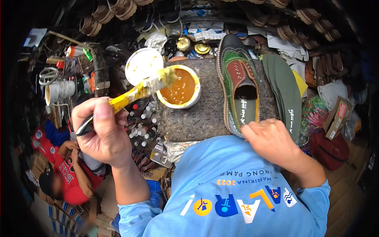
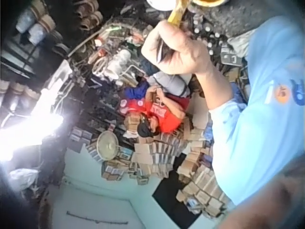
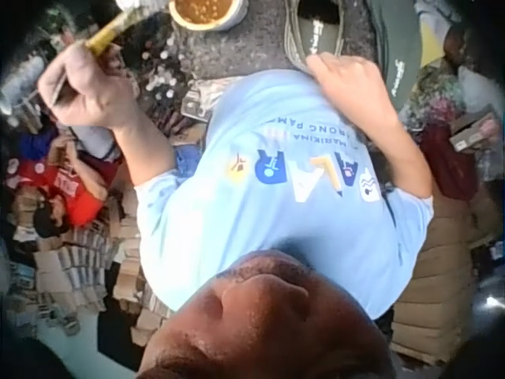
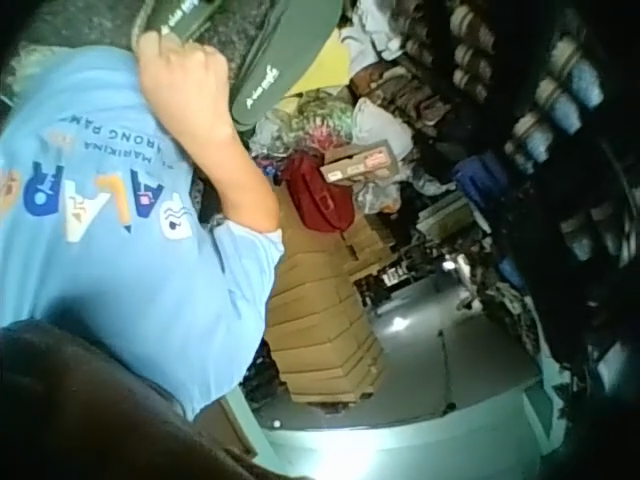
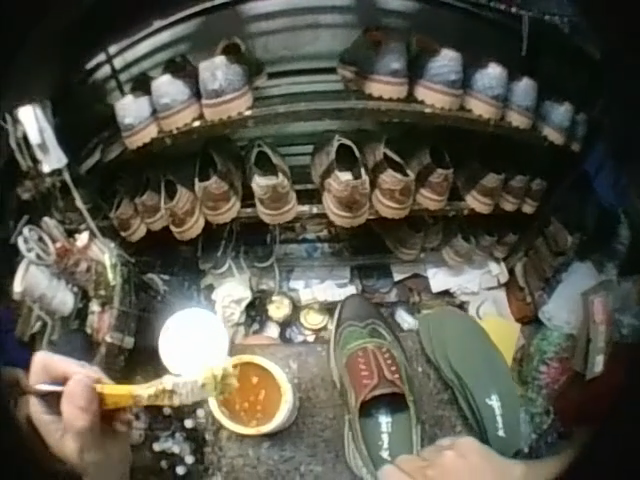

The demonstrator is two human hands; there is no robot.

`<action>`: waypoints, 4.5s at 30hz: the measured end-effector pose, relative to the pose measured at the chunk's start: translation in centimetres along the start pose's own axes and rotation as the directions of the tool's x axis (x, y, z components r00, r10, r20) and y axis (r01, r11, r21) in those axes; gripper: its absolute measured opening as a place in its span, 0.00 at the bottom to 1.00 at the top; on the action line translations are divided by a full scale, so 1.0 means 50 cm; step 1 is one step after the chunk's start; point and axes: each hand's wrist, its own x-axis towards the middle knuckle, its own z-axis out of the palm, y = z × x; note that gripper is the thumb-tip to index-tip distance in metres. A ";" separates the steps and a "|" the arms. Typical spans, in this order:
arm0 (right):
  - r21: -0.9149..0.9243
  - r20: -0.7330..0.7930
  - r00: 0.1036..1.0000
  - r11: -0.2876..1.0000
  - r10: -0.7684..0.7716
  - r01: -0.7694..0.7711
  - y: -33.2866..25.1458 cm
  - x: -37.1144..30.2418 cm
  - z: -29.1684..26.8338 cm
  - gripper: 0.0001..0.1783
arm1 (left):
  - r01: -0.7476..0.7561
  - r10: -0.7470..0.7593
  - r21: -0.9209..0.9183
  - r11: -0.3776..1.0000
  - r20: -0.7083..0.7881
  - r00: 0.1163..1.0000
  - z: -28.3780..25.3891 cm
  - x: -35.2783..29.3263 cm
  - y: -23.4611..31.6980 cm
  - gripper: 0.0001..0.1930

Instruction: Apply adhesive to the inside of a shoe and insert the insole.

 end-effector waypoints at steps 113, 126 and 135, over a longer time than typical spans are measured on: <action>0.630 -0.342 0.911 0.663 -0.232 0.405 0.273 0.186 -0.022 0.18 | -0.427 0.049 0.202 0.881 0.860 0.508 0.265 -0.074 0.020 0.09; 0.578 -0.514 0.839 0.649 -0.181 0.494 0.267 0.179 0.007 0.15 | -0.304 -0.040 0.207 0.930 0.878 0.476 0.252 -0.070 0.071 0.07; 0.580 -0.486 0.823 0.595 -0.295 0.556 0.288 0.192 -0.012 0.13 | -0.117 -0.161 0.241 0.964 0.870 0.465 0.245 -0.060 0.064 0.05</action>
